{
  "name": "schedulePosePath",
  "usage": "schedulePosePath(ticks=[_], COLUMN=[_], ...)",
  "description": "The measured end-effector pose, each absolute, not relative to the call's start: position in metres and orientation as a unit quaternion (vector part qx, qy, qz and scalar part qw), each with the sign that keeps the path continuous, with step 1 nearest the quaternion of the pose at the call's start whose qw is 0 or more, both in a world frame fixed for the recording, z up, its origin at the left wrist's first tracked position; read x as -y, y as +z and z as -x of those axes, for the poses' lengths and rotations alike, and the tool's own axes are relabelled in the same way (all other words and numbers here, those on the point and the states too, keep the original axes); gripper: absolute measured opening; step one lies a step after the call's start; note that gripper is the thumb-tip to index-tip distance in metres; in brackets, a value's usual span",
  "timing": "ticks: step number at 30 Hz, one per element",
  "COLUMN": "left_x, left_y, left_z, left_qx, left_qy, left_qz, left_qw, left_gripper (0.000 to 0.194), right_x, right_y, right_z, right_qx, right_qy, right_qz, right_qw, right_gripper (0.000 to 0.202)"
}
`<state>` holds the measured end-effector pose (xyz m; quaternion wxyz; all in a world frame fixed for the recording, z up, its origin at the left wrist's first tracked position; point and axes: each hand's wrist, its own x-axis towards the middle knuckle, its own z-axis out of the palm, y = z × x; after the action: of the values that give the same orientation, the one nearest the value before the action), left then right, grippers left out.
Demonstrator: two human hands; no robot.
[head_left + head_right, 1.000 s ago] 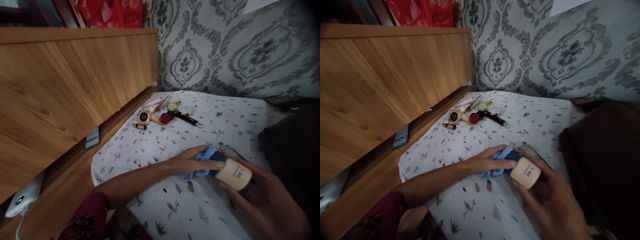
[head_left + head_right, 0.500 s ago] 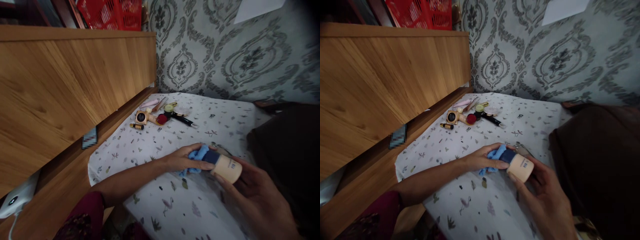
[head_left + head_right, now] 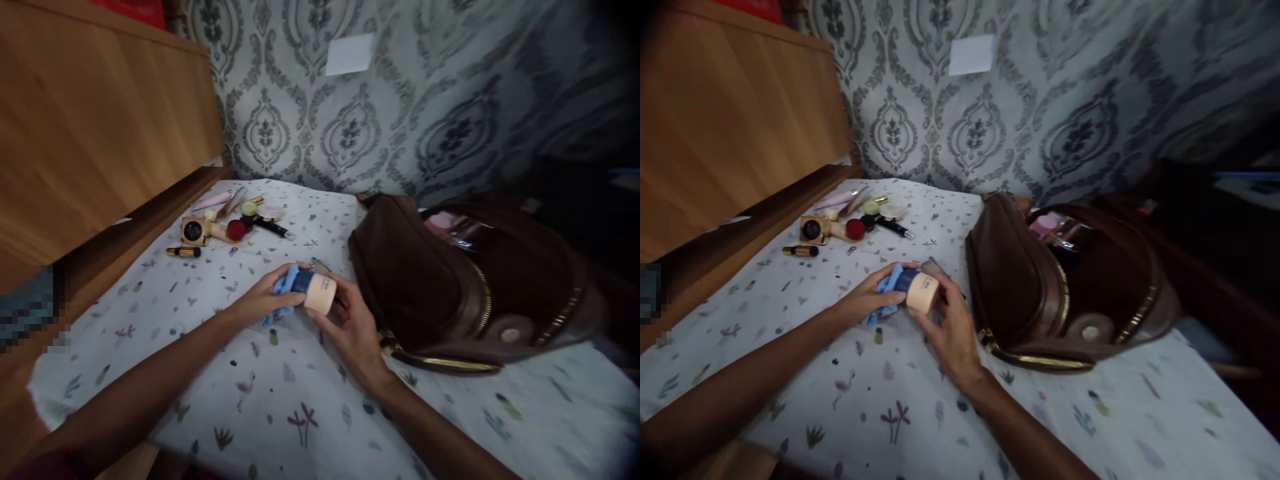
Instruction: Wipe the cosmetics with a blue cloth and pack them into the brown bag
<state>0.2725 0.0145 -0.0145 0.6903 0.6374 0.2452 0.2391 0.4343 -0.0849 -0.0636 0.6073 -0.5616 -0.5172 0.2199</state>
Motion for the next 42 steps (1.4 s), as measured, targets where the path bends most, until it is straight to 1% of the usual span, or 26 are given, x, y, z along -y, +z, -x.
schedulePosePath(ticks=[3, 7, 10, 14, 20, 27, 29, 33, 35, 38, 40, 42], left_x=[-0.013, -0.013, -0.014, -0.015, -0.013, -0.01, -0.009, -0.005, -0.002, 0.001, 0.0, -0.002], left_y=[-0.014, -0.019, -0.025, -0.029, -0.025, -0.016, -0.015, -0.012, -0.01, -0.009, -0.011, -0.014], left_z=[-0.272, -0.273, -0.274, -0.277, -0.278, -0.273, -0.272, -0.274, -0.276, -0.276, -0.276, -0.275], left_qx=[-0.269, -0.299, -0.32, -0.332, -0.332, -0.298, -0.297, -0.269, -0.261, -0.274, -0.296, -0.319], left_qy=[0.217, 0.198, 0.189, 0.194, 0.215, 0.231, 0.233, 0.255, 0.27, 0.281, 0.273, 0.26], left_qz=[-0.651, -0.654, -0.648, -0.639, -0.609, -0.634, -0.648, -0.694, -0.716, -0.726, -0.715, -0.697], left_qw=[0.676, 0.666, 0.665, 0.666, 0.687, 0.675, 0.662, 0.618, 0.589, 0.565, 0.572, 0.587], left_gripper=[0.066, 0.071, 0.069, 0.069, 0.069, 0.063, 0.061, 0.062, 0.063, 0.058, 0.055, 0.056], right_x=[0.086, 0.089, 0.091, 0.093, 0.093, 0.093, 0.095, 0.094, 0.092, 0.089, 0.088, 0.088], right_y=[-0.063, -0.055, -0.05, -0.047, -0.048, -0.048, -0.044, -0.041, -0.041, -0.043, -0.044, -0.046], right_z=[-0.436, -0.438, -0.438, -0.438, -0.439, -0.44, -0.44, -0.44, -0.44, -0.44, -0.44, -0.438], right_qx=[0.536, 0.586, 0.621, 0.642, 0.608, 0.532, 0.523, 0.501, 0.481, 0.464, 0.469, 0.481], right_qy=[0.193, 0.123, 0.071, 0.053, 0.106, 0.232, 0.26, 0.305, 0.336, 0.371, 0.362, 0.34], right_qz=[0.562, 0.563, 0.548, 0.537, 0.565, 0.576, 0.567, 0.537, 0.523, 0.503, 0.489, 0.476], right_qw=[0.6, 0.57, 0.556, 0.545, 0.548, 0.576, 0.581, 0.606, 0.618, 0.627, 0.64, 0.654], right_gripper=[0.063, 0.051, 0.044, 0.044, 0.049, 0.072, 0.07, 0.047, 0.041, 0.042, 0.048, 0.054])
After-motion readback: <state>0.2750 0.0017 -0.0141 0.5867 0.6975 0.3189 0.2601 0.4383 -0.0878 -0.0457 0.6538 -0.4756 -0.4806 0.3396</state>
